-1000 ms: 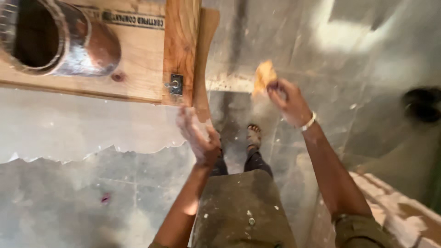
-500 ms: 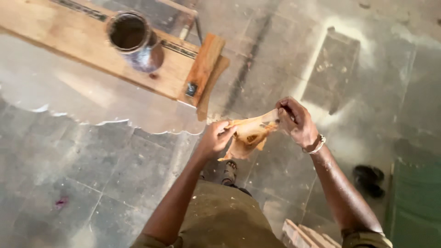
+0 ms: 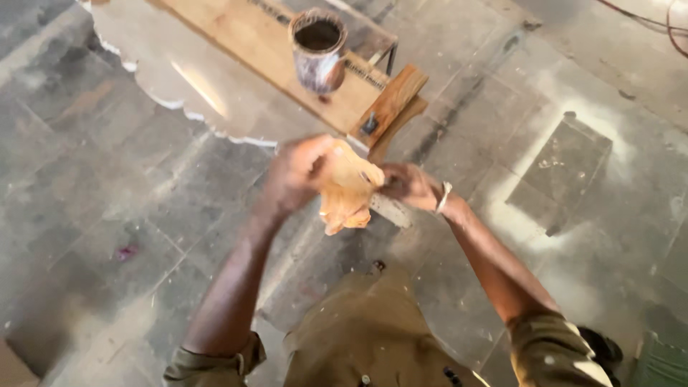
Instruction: The person applies a dark wood finish to a large, scalloped wooden board using a cloth. They repeatedly dip the cloth into a metal can of finish and wipe it onto the surface, covering the edges and the main area of the board.
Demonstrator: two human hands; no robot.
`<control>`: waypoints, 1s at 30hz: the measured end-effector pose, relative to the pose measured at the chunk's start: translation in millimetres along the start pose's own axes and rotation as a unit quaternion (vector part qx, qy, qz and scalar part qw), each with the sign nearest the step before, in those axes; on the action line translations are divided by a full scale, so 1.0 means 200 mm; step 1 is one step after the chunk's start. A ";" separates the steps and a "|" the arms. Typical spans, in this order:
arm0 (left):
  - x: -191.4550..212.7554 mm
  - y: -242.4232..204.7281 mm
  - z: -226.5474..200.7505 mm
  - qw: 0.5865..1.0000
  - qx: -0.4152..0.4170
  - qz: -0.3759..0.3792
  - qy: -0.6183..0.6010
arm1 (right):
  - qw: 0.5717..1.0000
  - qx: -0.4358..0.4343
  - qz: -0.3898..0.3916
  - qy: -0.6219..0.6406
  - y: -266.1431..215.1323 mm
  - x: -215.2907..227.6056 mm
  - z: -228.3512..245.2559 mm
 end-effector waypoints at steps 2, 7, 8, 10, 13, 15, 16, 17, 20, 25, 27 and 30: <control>0.17 -0.13 0.03 0.998 0.060 -0.021 -0.027 | 0.988 -0.040 -0.016 0.151 0.10 -0.11 -0.01; 0.58 -0.43 0.07 0.986 0.091 -0.120 -0.069 | 0.990 -0.031 -0.011 0.136 0.29 -0.51 0.18; 0.66 -0.49 0.07 0.983 0.108 -0.133 -0.063 | 0.993 -0.032 0.000 0.113 0.31 -0.58 0.23; 0.78 -0.62 0.06 0.980 0.111 -0.153 -0.065 | 0.993 -0.055 0.075 0.075 0.33 -0.74 0.30; 0.96 -0.78 0.02 0.980 0.091 -0.171 -0.054 | 0.986 -0.071 0.112 0.098 0.42 -0.95 0.32; 1.04 -0.88 0.01 0.976 0.133 -0.174 -0.017 | 0.989 -0.035 0.104 0.098 0.46 -1.00 0.31; 1.10 -0.93 0.00 0.973 0.133 -0.187 -0.014 | 0.992 0.006 0.094 0.078 0.48 -1.00 0.32; 1.14 -0.98 -0.01 0.971 0.132 -0.199 -0.014 | 0.994 0.047 0.082 0.058 0.50 -1.00 0.32; 1.29 -1.11 0.00 0.962 0.158 -0.219 -0.027 | 0.993 -0.065 0.086 0.050 0.60 -1.05 0.24; 1.44 -1.29 -0.01 0.955 0.163 -0.245 -0.034 | 0.997 0.045 0.046 0.032 0.80 -1.04 0.29; 1.51 -1.37 0.01 0.949 0.162 -0.270 -0.009 | 0.997 0.047 0.033 0.051 0.87 -0.98 0.34; 1.58 -1.48 0.05 0.935 0.158 -0.314 -0.042 | 0.966 0.086 0.001 0.242 0.94 -0.86 0.46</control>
Point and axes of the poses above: each hand's wrist, its own y-axis towards the middle knuckle, its own x-axis out of the back of the hand, z = x × y, the point moved 3 cm from there along y, towards the middle knuckle, and after that the axes turned 7 degrees about y, right-handed, at the moved point
